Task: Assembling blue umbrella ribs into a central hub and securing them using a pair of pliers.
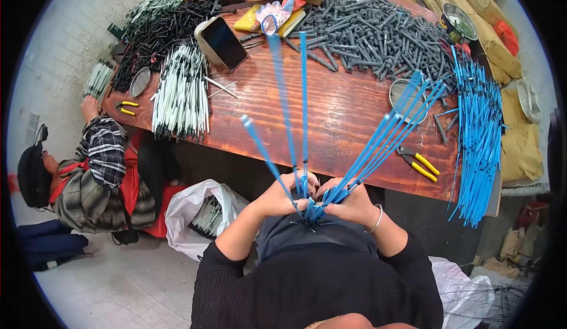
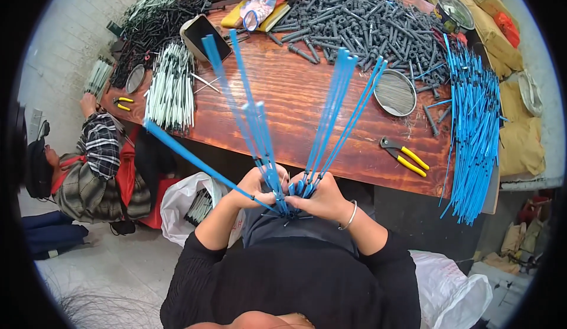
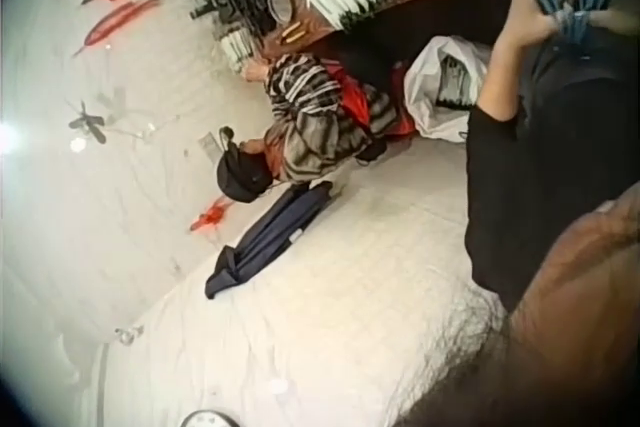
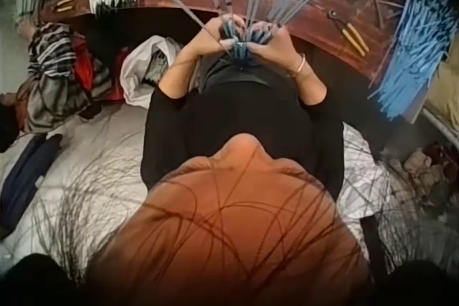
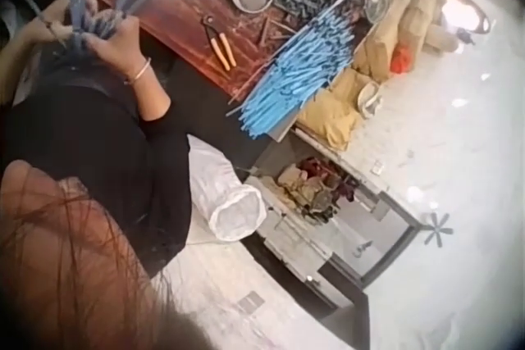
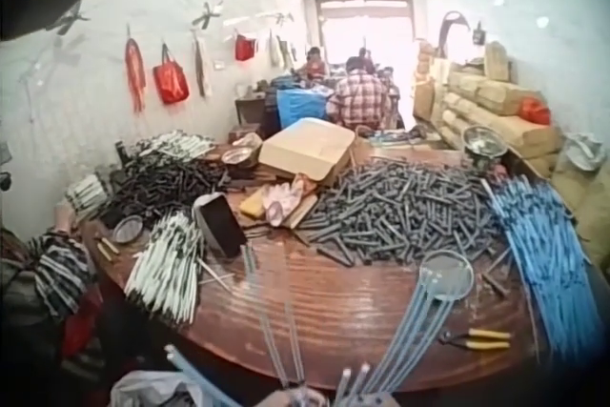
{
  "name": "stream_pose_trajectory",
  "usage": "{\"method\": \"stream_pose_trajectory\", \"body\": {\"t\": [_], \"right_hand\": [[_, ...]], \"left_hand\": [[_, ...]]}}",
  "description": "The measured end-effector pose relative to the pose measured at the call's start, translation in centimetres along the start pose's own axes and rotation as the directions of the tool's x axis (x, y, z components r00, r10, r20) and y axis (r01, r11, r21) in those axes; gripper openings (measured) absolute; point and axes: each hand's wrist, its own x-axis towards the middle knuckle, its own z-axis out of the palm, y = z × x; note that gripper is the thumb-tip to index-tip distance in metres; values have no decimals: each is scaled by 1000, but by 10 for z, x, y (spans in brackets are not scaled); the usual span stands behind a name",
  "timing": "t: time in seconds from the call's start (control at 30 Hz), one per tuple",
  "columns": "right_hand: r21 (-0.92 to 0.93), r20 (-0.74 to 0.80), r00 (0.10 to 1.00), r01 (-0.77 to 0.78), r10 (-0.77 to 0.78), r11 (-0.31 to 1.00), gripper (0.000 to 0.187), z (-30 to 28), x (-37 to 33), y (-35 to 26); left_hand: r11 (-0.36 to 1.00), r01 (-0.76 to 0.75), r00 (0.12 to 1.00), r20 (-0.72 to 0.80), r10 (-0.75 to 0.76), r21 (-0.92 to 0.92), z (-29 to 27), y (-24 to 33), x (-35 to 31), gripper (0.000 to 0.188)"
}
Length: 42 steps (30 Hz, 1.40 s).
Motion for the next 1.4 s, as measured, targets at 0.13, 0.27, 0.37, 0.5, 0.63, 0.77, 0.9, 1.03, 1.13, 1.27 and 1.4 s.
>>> {"method": "stream_pose_trajectory", "body": {"t": [0.13, 0.27, 0.37, 0.5, 0.63, 0.77, 0.9, 1.03, 1.13, 1.27, 1.4], "right_hand": [[70, -71, 990, -115, 120, 991, 19, 9, 6, -6], [59, -68, 997, -45, 49, 997, 20, 13, 11, 0], [-77, 1, 998, -60, 60, 995, 19, 13, 16, -9], [16, 242, 967, -91, 85, 996, 16, 0, 23, 4], [-6, 189, 981, -54, 54, 999, 16, 2, 25, 7], [-22, 85, 993, -83, 84, 996, 17, 6, 18, 10], [-92, -94, 994, -67, 58, 994, 17, 16, 12, 9], [-94, -147, 985, -110, 95, 990, 17, 18, 10, 4], [-90, -216, 975, -76, 55, 993, 16, 24, 4, 11], [-89, -194, 975, -125, 105, 988, 25, 26, -10, 19], [-213, -76, 997, -41, 25, 976, 46, -7, -2, -9]], "left_hand": [[992, -13, 966, -259, -19, -124, 5, -8, -9, 36], [948, -197, 949, -290, 121, -249, 0, -18, -12, 30], [944, -70, 994, -102, 39, -322, -15, -18, -11, 27], [945, -87, 993, 44, 106, -315, -20, -9, -4, 29], [947, -22, 1000, -24, 15, -320, -14, -6, -4, 36], [922, 21, 994, -93, -61, -387, -10, 0, -5, 41], [923, -3, 966, -238, -96, -384, 0, -2, -10, 45], [915, -7, 966, -238, -98, -404, 6, 4, -10, 40], [981, -43, 961, -277, -11, -190, 8, 3, -14, 34], [992, 82, 976, -194, -99, -98, -2, 10, -6, 26], [993, 104, 987, -115, -110, -56, -9, 13, -6, 25]]}}
